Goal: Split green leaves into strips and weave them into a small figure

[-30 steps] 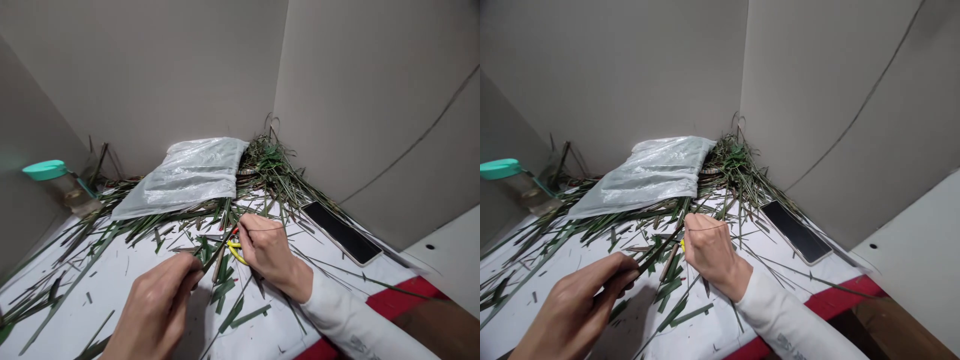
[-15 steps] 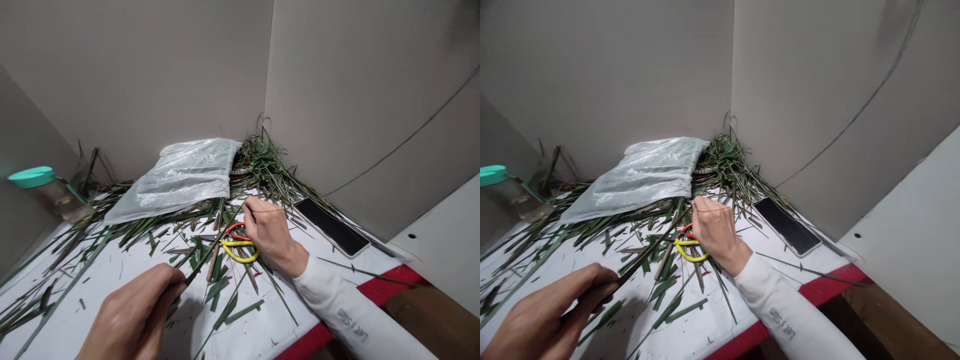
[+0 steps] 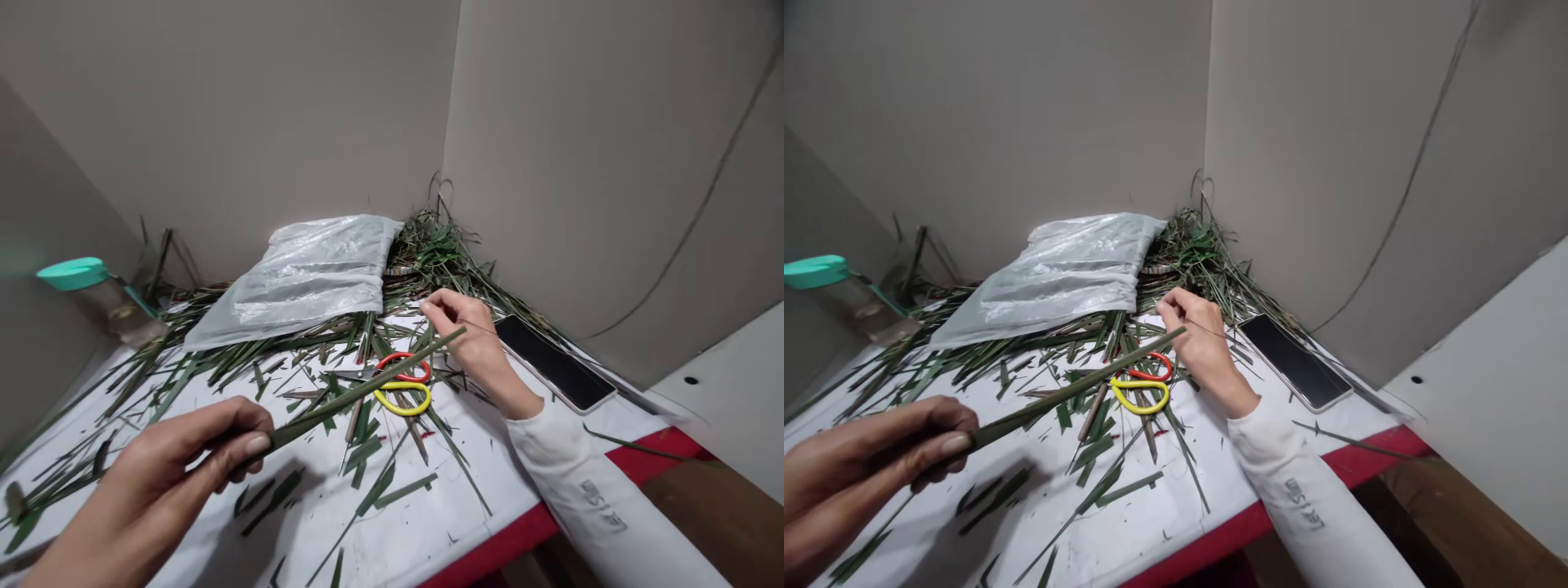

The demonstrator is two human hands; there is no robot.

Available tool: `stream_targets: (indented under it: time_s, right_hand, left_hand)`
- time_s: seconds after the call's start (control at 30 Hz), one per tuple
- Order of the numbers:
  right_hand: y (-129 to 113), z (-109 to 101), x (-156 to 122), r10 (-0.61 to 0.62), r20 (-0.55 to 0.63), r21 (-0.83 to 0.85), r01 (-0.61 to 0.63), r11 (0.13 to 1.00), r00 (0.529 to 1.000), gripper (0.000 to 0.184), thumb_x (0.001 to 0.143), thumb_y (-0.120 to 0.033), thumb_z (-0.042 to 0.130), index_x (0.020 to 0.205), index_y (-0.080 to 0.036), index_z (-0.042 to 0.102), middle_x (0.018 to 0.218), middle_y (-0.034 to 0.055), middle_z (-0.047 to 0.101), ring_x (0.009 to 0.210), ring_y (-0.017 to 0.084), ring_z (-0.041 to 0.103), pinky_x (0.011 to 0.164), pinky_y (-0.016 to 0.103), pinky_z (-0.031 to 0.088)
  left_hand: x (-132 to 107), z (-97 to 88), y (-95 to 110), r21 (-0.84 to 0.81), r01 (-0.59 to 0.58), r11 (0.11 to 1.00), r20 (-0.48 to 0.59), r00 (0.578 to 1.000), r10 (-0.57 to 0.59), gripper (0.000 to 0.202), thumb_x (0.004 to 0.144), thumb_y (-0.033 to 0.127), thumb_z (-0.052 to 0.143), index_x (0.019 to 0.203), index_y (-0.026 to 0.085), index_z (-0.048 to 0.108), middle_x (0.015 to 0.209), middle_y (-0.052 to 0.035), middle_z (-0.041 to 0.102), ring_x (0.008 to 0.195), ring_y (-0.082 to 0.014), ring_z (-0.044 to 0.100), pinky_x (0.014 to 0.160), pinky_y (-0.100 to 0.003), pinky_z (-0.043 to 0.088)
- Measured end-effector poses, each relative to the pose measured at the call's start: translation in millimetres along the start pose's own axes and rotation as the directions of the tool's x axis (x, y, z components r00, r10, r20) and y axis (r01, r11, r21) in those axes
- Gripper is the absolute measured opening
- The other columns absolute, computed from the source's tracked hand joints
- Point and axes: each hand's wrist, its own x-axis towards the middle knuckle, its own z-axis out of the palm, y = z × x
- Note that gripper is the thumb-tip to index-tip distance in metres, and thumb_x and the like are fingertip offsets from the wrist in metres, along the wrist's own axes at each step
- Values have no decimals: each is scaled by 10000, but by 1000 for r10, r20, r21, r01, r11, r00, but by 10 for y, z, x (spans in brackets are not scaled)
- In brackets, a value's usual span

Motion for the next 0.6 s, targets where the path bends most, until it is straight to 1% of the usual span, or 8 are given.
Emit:
stream_targets:
  time_s: [0.03, 0.1, 0.2, 0.3, 0.37, 0.43, 0.5, 0.6]
  right_hand:
    - [-19, -7, -7, 34, 29, 80, -36, 996, 999, 242, 889, -337, 554, 707, -186, 607, 583, -35, 499, 547, 113, 425, 546, 252, 316]
    - [-46, -35, -11, 110, 98, 252, -131, 959, 989, 238, 867, -355, 579, 708, -181, 609, 570, -47, 446, 530, 106, 369, 521, 253, 285]
    - [-85, -86, -16, 163, 207, 411, -237, 880, 965, 239, 848, -374, 612, 716, -176, 600, 575, -59, 414, 514, 90, 321, 494, 244, 242]
    - [-135, -108, -38, 169, 294, 491, -301, 818, 941, 231, 854, -374, 622, 747, -170, 602, 581, -66, 412, 504, 77, 302, 478, 233, 217]
    - [-171, -107, -56, 158, 338, 531, -326, 782, 928, 220, 853, -370, 629, 771, -167, 608, 584, -70, 413, 499, 71, 294, 469, 228, 207]
    - [-204, -99, -68, 149, 368, 553, -345, 758, 918, 214, 840, -367, 644, 778, -166, 610, 586, -71, 416, 497, 68, 296, 463, 224, 204]
    - [-229, -89, -73, 145, 387, 550, -354, 756, 911, 214, 819, -365, 662, 761, -167, 604, 581, -74, 415, 489, 66, 300, 460, 223, 208]
    - [-246, -74, -80, 111, 423, 542, -349, 765, 900, 223, 804, -366, 671, 735, -168, 595, 589, -67, 442, 492, 67, 331, 465, 218, 233]
  left_hand:
    - [48, -13, 4, -11, 30, 999, 49, 998, -30, 201, 879, 403, 624, 783, 237, 683, 633, 73, 656, 503, -75, 586, 478, -118, 451]
    - [119, -23, -5, -47, 33, 998, 136, 990, -26, 191, 902, 370, 592, 795, 234, 672, 621, 70, 650, 507, -81, 586, 481, -123, 458]
    - [172, -15, -54, -72, -12, 997, 179, 984, 25, 178, 900, 343, 579, 797, 234, 675, 610, 72, 650, 491, -85, 591, 462, -128, 463]
    - [199, -4, -114, -39, 2, 999, 185, 983, 5, 182, 886, 357, 588, 788, 236, 683, 594, 83, 642, 481, -73, 587, 459, -118, 460]
    - [216, 3, -153, -19, -11, 1000, 187, 982, 14, 176, 888, 363, 591, 820, 242, 699, 626, 82, 667, 510, -75, 611, 479, -118, 475]
    - [235, 13, -193, -10, -84, 996, 169, 982, 85, 161, 887, 367, 607, 905, 259, 725, 743, 65, 734, 606, -97, 677, 539, -134, 519]
    - [257, 29, -227, 4, -170, 985, 122, 978, 169, 172, 896, 358, 607, 984, 282, 734, 873, 45, 775, 706, -123, 722, 610, -158, 554]
    - [298, 59, -243, 59, -267, 962, 108, 960, 260, 180, 922, 281, 559, 1004, 295, 719, 902, 35, 772, 731, -135, 721, 651, -178, 551]
